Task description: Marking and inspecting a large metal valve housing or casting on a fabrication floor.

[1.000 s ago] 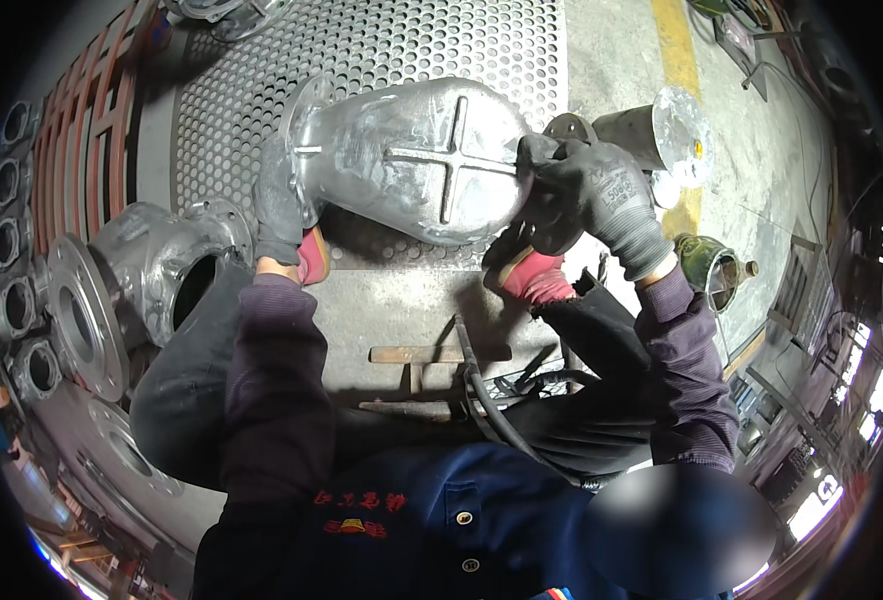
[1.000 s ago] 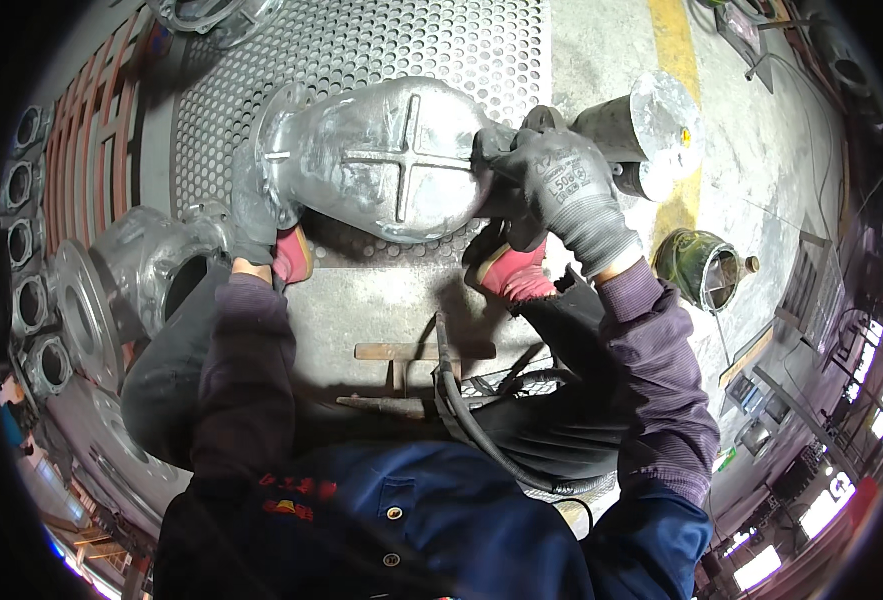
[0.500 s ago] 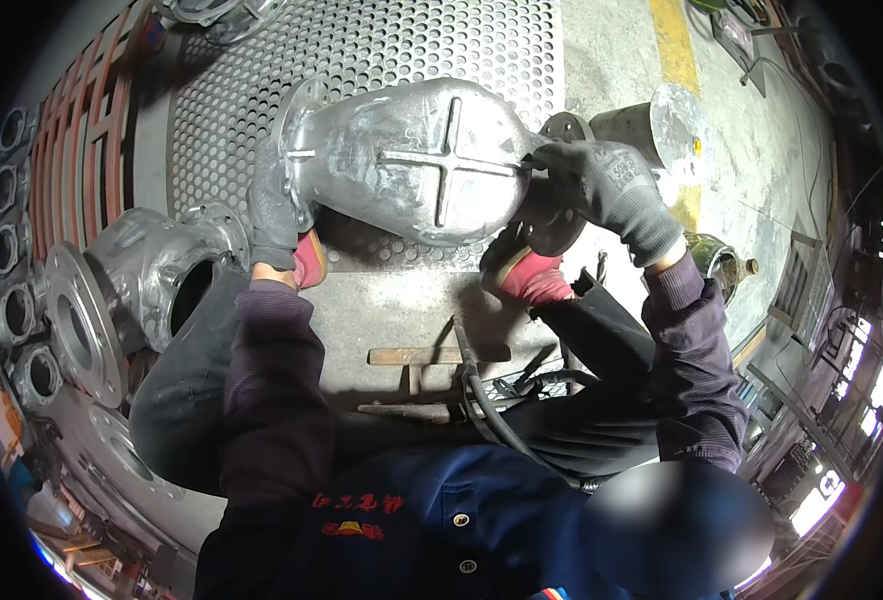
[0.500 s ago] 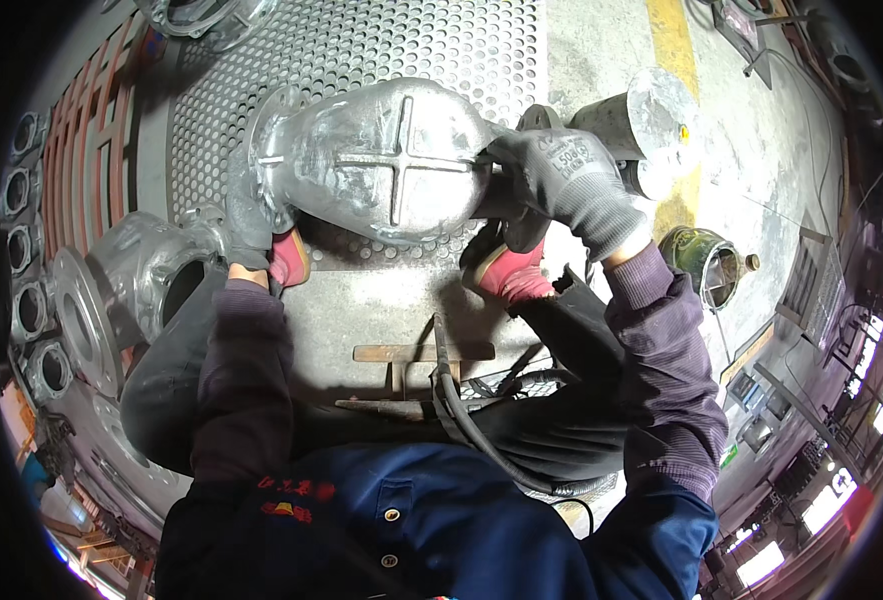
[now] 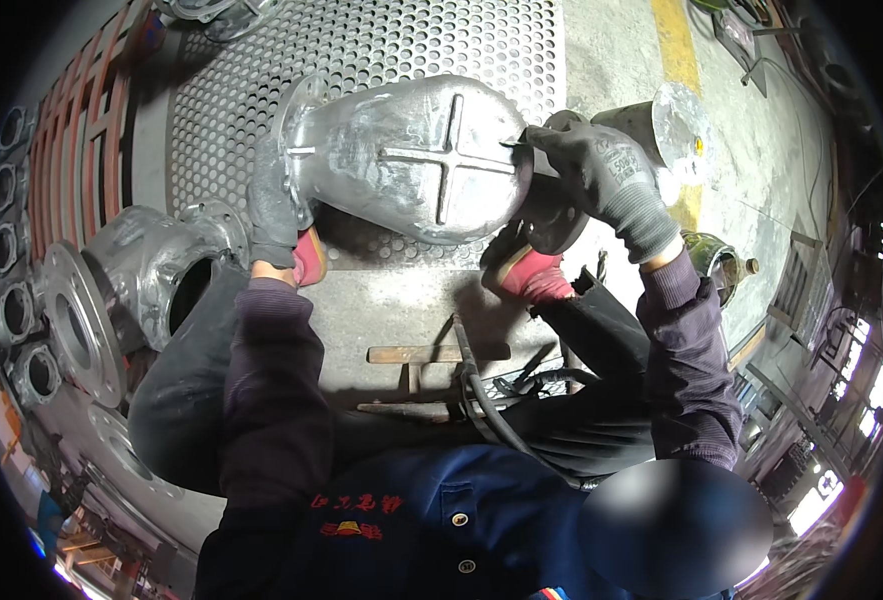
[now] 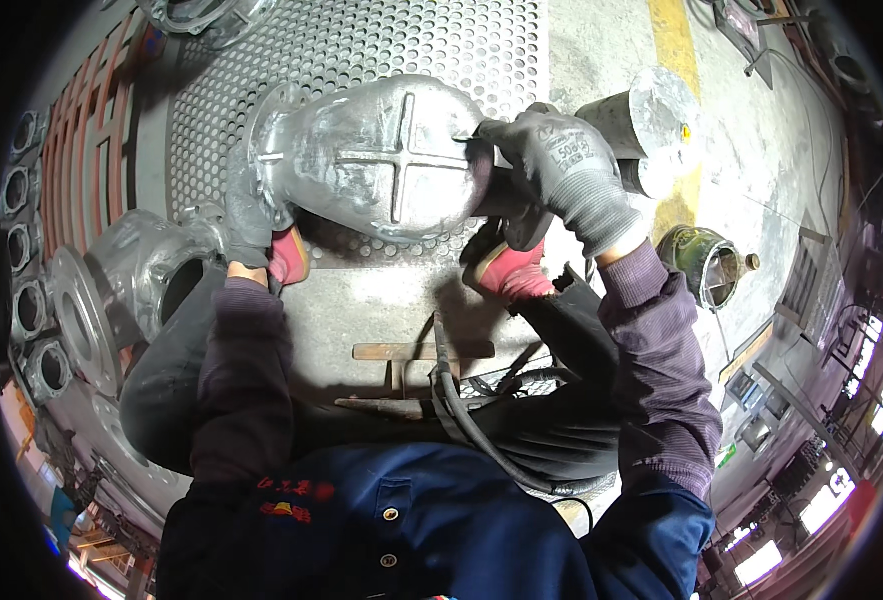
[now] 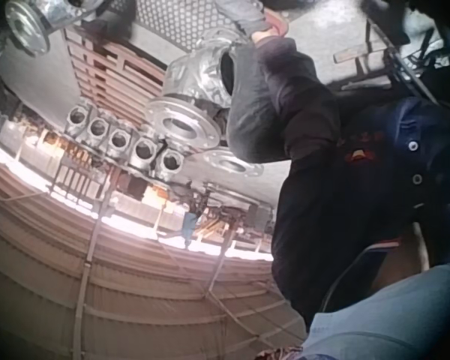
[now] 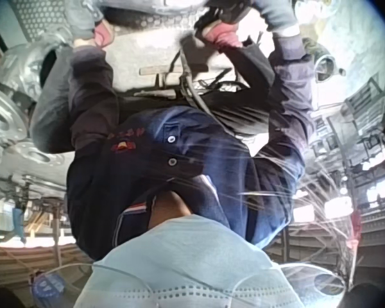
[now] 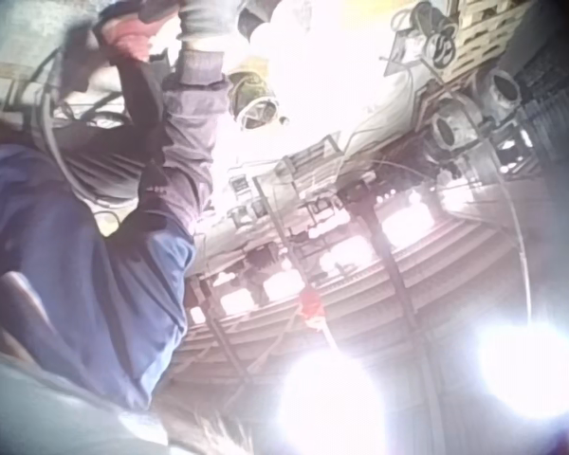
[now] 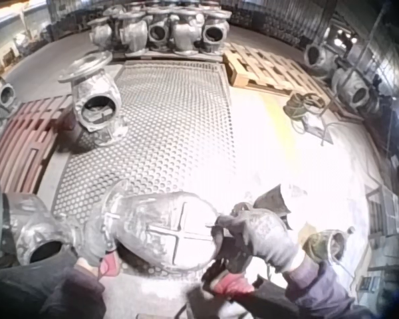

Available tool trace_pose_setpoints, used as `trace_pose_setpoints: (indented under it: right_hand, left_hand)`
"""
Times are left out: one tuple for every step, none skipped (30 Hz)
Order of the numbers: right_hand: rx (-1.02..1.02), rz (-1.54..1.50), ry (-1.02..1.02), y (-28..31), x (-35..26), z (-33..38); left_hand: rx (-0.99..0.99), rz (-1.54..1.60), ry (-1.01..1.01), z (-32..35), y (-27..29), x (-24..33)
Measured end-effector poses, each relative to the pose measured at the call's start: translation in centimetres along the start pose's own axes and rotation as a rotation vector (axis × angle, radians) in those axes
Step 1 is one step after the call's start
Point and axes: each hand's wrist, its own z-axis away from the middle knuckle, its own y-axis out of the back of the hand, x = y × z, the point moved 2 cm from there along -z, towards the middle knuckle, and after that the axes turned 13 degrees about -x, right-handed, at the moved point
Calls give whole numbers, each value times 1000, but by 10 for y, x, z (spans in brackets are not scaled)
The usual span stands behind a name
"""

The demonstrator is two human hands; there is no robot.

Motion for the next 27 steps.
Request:
trace_pose_setpoints:
  right_hand:
    - [-63,173,-20,2,-6,-1]
    - [-23,185,-69,3,-13,0]
    - [-25,185,-68,2,-12,0]
    - [-48,226,-55,2,-10,2]
    - [-70,266,-35,3,-9,2]
    - [-68,265,-33,4,-8,3]
    - [-63,281,-35,5,-3,5]
    - [-57,296,-36,7,2,8]
    - [-58,296,-40,9,9,11]
    - [-90,269,-4,13,14,11]
    - [-121,243,32,16,17,11]
    - [-162,173,19,20,17,13]
    - [-159,180,14,17,19,18]
    - [-42,-27,84,10,21,23]
    - [75,-233,155,8,24,27]
    - [45,-107,136,10,20,25]
    - [-34,-207,104,5,20,22]
    - [-18,-136,99,3,15,20]
    - [-3,-67,95,1,8,19]
    - [-49,22,99,-5,10,10]
    - [-47,21,96,-4,8,6]
    - [-83,55,-25,3,0,1]
    - [-120,88,-148,7,-4,-2]
    - [91,25,-126,4,0,1]
    - [240,35,-62,4,1,3]
    - [244,-73,-89,2,1,10]
    - [247,-180,-116,-1,-4,21]
  left_hand:
    - [0,75,34,0,1,-1]
    - [1,76,36,0,2,-4]
    - [13,42,24,-1,4,-9]
    - [20,8,8,-3,6,-13]
    - [22,6,6,-4,13,-19]
    - [-8,-57,-18,-5,21,-23]
    - [-43,-117,-38,-6,19,-23]
    - [-47,-115,-37,-6,19,-23]
    - [-62,-138,15,-6,19,-24]
    - [-74,-166,65,-5,21,-22]
    - [-73,-170,64,-6,25,-24]
    - [-65,-294,-28,-6,29,-25]
    - [-59,-409,-125,-9,29,-27]
    - [-58,-407,-129,-9,25,-24]
    - [-12,-180,13,-8,24,-25]
    - [28,47,158,-5,20,-26]
    - [24,46,153,-4,14,-20]
    - [14,62,72,-2,6,-13]
    - [6,77,-7,0,0,-6]
    - [4,76,-8,-1,-6,-1]
    - [28,116,21,-2,-10,3]
    - [57,153,51,0,-10,6]
    - [57,150,53,1,-6,4]
    - [13,49,23,2,0,1]
    - [-29,-52,-10,1,0,4]
    - [-28,-53,-10,1,1,6]
    - [-47,-33,44,1,3,7]
